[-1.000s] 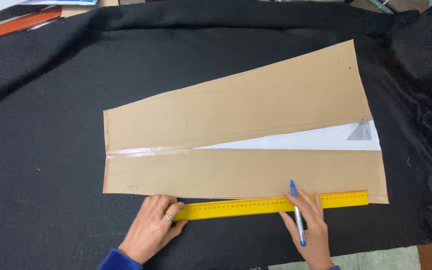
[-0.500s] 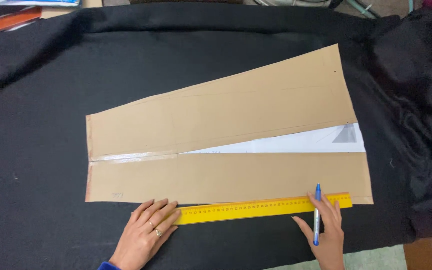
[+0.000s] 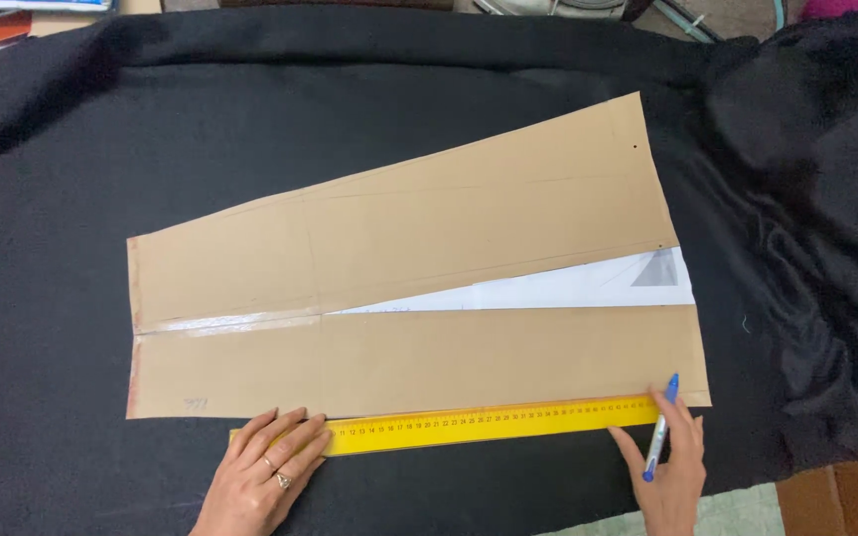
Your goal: The person measures a piece of black fabric using a yellow ruler and a blue pen. They place a cardboard pattern on the fabric, align the ruler along the edge, and mark measurements. The person then flips the pattern over to reveal a red and gold design and continues measuring and marking the fabric.
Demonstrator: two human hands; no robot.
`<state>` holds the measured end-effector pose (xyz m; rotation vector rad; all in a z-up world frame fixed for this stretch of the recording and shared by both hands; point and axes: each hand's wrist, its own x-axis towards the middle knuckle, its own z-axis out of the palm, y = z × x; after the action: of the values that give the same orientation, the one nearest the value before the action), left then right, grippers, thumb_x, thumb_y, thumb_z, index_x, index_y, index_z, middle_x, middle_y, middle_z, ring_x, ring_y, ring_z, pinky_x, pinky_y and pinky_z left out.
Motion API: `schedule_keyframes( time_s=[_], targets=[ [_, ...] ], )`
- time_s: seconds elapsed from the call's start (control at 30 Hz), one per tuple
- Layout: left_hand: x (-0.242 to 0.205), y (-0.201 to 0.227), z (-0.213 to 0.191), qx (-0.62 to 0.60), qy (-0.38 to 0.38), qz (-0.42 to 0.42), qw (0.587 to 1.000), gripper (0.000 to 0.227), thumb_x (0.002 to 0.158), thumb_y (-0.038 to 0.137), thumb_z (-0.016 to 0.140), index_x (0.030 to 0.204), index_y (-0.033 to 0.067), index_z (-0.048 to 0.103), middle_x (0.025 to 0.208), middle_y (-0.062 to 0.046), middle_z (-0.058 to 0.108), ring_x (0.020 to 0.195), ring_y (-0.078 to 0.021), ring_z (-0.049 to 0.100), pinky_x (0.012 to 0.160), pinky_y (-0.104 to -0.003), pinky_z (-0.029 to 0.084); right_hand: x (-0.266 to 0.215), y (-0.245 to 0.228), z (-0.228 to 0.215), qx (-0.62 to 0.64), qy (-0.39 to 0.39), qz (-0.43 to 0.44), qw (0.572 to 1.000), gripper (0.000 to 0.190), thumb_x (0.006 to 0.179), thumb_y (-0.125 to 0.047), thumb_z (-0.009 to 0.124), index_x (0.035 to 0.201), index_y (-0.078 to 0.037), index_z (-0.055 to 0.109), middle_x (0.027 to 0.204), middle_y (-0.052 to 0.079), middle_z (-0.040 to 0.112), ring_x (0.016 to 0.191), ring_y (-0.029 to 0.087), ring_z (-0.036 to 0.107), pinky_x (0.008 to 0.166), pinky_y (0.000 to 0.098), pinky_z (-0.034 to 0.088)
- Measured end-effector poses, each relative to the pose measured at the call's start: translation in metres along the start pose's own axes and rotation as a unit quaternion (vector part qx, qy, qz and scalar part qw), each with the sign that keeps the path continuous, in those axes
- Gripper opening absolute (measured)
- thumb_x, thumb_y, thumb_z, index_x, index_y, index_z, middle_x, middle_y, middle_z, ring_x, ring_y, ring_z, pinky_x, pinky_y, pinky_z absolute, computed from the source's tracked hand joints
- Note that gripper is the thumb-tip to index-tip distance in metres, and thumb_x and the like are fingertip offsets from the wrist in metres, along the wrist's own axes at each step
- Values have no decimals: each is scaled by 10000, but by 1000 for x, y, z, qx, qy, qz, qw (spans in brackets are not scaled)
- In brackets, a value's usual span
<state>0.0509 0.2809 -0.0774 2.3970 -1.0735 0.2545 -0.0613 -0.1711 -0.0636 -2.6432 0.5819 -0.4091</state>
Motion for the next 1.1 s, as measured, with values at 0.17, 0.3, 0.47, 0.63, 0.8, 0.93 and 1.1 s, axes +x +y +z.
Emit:
schedule_keyframes(
  time_s=[0.17,0.3,0.47,0.63,0.8,0.93,1.1],
  targets=[
    [4,5,7,-31,-16,-11,999,407,866,201,642,1267,172,575,1335,-14,581,1225,-208,543,1040,-396,403,9,11,-9,-15,-21,92,995,639,750,-178,735,1351,-121,525,1421,140,501,1396,365,361,1158,568,224],
    [8,7,18,-23,27,28,999,313,925,211,578,1235,170,590,1312,3,586,1177,-190,566,1041,-393,399,8,27,-9,1,38,30,999,661,753,-153,751,1355,-21,513,1352,169,557,1270,320,501,1097,433,344],
    [15,11,4,-27,32,28,999,330,904,232,615,1224,157,584,1284,-3,608,1178,-195,574,1026,-383,406,10,26,-12,-6,35,40,999,584,805,-140,713,1348,-53,515,1363,131,558,1277,327,491,1134,493,317],
    [-15,-5,1,74,87,-64,991,416,808,363,723,1184,217,618,1236,2,624,1026,-185,633,909,-329,459,7,37,-7,1,74,-23,997,472,880,-134,667,1320,-31,529,1331,121,577,1231,307,540,1166,468,344],
    [-30,-7,-1,79,85,-84,990,378,812,271,712,1173,183,642,1195,12,646,928,-176,626,862,-305,495,9,23,-11,-20,82,-4,996,420,911,-142,654,1299,-26,542,1307,126,597,1216,324,554,1129,466,375],
    [-20,3,-4,34,75,-105,991,351,788,186,714,1130,126,665,1191,-2,652,980,-183,627,915,-301,514,7,22,-10,-16,108,14,994,410,938,-151,640,1315,-24,537,1314,153,594,1237,344,543,1059,453,403],
    [-11,7,7,10,114,-83,990,316,785,172,737,1087,105,672,1139,-9,663,928,-186,644,875,-280,531,5,33,-6,-51,134,43,989,382,977,-151,613,1331,-21,553,1285,163,603,1153,354,558,966,459,425]
  ],
)
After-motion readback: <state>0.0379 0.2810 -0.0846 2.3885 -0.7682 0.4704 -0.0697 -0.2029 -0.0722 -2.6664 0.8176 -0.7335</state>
